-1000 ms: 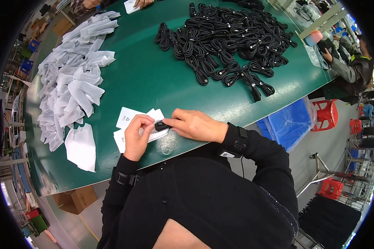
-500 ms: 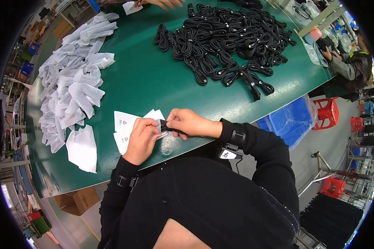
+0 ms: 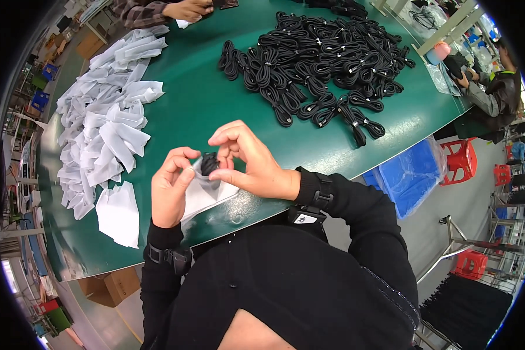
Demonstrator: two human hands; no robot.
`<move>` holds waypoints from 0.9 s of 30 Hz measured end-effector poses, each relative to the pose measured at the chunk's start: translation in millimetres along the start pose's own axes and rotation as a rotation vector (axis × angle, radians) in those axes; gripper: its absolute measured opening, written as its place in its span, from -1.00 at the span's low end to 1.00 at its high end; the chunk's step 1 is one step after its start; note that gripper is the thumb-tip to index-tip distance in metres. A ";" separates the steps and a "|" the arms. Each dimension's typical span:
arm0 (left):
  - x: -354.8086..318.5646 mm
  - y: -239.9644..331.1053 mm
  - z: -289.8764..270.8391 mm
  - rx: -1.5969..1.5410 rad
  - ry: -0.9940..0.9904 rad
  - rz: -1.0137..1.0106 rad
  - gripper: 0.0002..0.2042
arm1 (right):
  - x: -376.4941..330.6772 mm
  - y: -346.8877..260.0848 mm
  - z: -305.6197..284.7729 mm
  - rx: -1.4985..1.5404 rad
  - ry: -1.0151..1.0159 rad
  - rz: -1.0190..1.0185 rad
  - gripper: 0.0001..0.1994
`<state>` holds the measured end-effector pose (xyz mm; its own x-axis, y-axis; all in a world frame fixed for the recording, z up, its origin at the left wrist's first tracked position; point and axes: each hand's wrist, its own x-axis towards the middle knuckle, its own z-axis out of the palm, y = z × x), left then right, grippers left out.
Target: The person unfolds a face mask, places it into a white pouch, and sets it aside. They then repeatedly pick up black cables, slide them into white pouches, and place the packaged cables onto a pile.
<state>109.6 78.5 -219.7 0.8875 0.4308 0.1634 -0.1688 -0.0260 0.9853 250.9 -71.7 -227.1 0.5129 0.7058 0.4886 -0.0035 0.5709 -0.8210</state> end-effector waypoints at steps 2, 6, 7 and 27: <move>6.3 5.2 -2.8 -0.128 0.002 -0.020 -0.89 | 8.8 -8.1 -2.0 -0.167 -0.090 -0.040 -0.67; 26.3 23.1 -31.3 -0.430 0.018 -0.082 -0.70 | 23.4 -22.2 -10.5 -0.604 -0.275 -0.102 -0.73; 33.4 31.5 -51.9 -0.453 0.055 -0.053 -0.68 | 24.6 -23.9 -12.6 -0.694 -0.293 -0.088 -0.73; -18.5 -38.4 20.2 0.974 -0.129 0.304 -0.86 | -13.7 33.6 -82.4 -1.525 -0.373 -0.021 -0.42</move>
<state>108.4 53.3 -259.6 0.9145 0.1851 0.3597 -0.0237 -0.8631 0.5044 314.5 -96.8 -285.8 0.2680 0.8951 0.3564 0.9559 -0.2011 -0.2140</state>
